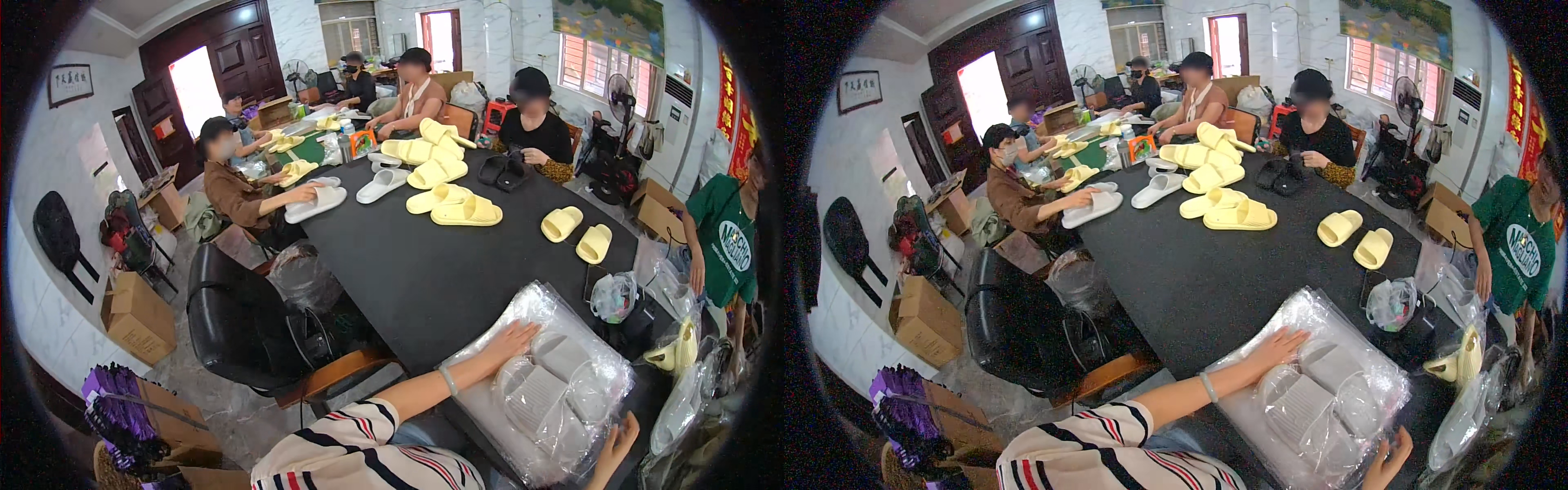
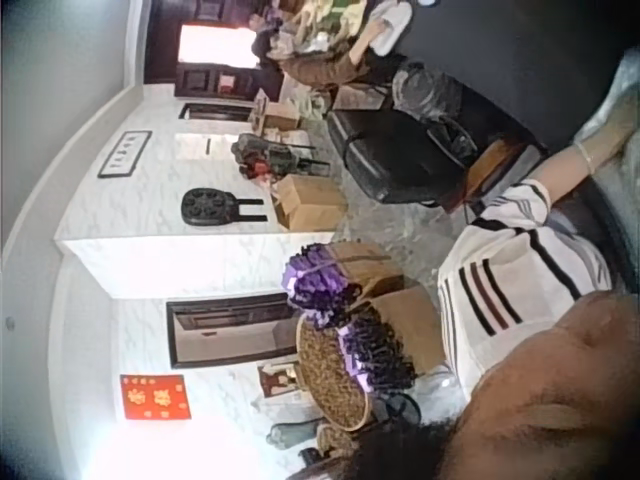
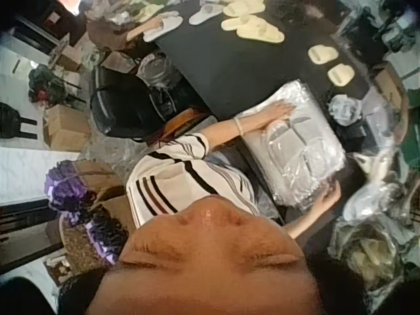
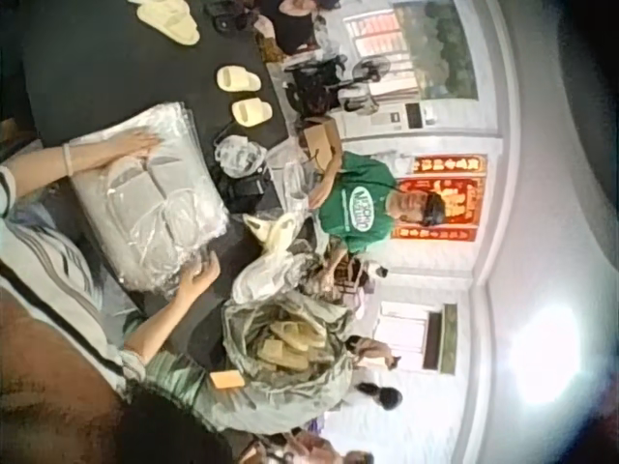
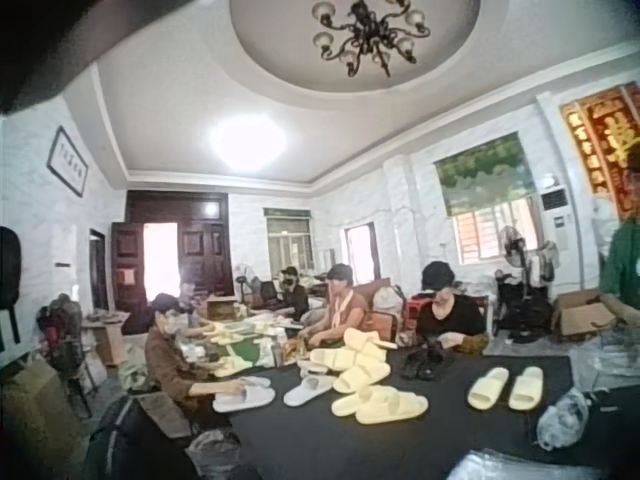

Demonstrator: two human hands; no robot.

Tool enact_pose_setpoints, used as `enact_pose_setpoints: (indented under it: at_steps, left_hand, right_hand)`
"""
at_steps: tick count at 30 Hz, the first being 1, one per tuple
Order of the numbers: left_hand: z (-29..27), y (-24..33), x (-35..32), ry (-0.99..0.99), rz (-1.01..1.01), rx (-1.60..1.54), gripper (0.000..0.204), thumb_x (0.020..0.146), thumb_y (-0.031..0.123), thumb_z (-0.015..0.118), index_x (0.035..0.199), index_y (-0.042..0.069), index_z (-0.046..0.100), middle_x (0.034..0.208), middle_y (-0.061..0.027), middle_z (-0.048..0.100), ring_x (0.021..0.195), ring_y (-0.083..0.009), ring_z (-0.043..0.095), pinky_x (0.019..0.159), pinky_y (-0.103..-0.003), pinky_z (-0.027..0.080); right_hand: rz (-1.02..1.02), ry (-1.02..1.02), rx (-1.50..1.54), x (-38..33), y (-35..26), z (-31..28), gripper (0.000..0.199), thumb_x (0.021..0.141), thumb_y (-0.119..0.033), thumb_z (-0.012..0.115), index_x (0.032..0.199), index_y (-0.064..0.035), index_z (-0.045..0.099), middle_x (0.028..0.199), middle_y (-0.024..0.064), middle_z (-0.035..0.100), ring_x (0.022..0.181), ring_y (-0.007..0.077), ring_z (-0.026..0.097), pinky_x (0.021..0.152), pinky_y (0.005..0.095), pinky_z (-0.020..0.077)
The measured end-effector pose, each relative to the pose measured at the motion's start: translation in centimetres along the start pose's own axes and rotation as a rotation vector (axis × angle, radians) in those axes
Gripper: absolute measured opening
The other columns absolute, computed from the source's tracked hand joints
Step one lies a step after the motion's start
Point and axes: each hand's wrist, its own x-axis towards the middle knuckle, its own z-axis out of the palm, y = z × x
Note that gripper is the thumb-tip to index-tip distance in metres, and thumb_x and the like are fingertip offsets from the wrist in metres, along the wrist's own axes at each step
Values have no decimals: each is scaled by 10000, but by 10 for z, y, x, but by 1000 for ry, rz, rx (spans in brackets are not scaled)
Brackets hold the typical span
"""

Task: The person places pairs of slippers into clear plastic bags on a table. They handle multiple pairs of slippers in various colors, including yellow, white, black, and pink, placing them into bags one by one. The person works alongside other individuals who are performing similar packaging tasks.

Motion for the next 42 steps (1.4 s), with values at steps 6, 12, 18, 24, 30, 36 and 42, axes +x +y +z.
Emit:
enact_pose_setpoints:
  at_steps: [6, 12, 18, 24, 30, 36, 42]
  left_hand:
    - [-40, -4, 5, -242, 14, 35, 585, 905, 345, 459, 1449, 136, 407, 1584, -132, 188, 1476, -267, 140, 1183, -493, 78]
    - [30, -13, 29, 204, -158, 64, 707, 796, 395, 608, 1397, 58, 446, 1524, -146, 325, 1438, -285, 243, 1184, -460, 153]
    - [14, -25, 35, 5, -202, -237, 773, 815, 428, 636, 1422, 29, 372, 1514, -159, 332, 1417, -287, 291, 1172, -425, 214]
    - [-19, -42, 45, -182, -242, -346, 905, 711, 446, 776, 1420, 60, 367, 1490, -147, 356, 1409, -303, 296, 1136, -538, 257]
    - [-20, -49, 30, -51, -256, -264, 611, 863, 282, 600, 1392, 22, 440, 1501, -160, 364, 1404, -309, 317, 1137, -521, 256]
    - [-31, -51, -11, -205, -308, -308, 622, 922, 432, 534, 1464, 165, 389, 1539, -197, 273, 1420, -364, 265, 1150, -551, 177]
    - [-6, -58, -34, -168, -361, -593, 653, 947, 437, 500, 1505, 164, 299, 1548, -200, 248, 1409, -318, 304, 1165, -499, 175]
  right_hand:
    - [164, -529, -149, -37, -15, -2, 441, 855, -23, 631, 1282, -9, 518, 1286, 148, 526, 1209, 275, 478, 1018, 359, 368]
    - [29, -540, -184, -35, -42, 10, 736, 719, 26, 682, 1411, -54, 444, 1337, 168, 501, 1252, 338, 447, 1060, 380, 339]
    - [190, -663, -141, -29, -45, 8, 747, 775, -128, 683, 1453, -98, 370, 1432, 179, 393, 1324, 356, 362, 1105, 394, 280]
    - [153, -634, -110, -18, -52, 11, 803, 676, -98, 754, 1414, -66, 439, 1392, 170, 479, 1260, 366, 442, 1071, 411, 337]
    - [-111, -538, -276, -5, -52, 9, 764, 611, -203, 866, 1310, -108, 574, 1206, 148, 524, 1135, 343, 496, 963, 418, 418]
    - [-281, -680, -519, 26, -60, 17, 807, 714, -403, 786, 1389, -108, 456, 1433, 176, 427, 1341, 355, 388, 1105, 444, 335]
    - [-332, -792, -414, 52, -46, 94, 699, 863, -374, 636, 1398, 8, 400, 1461, 210, 390, 1355, 369, 367, 1135, 453, 291]
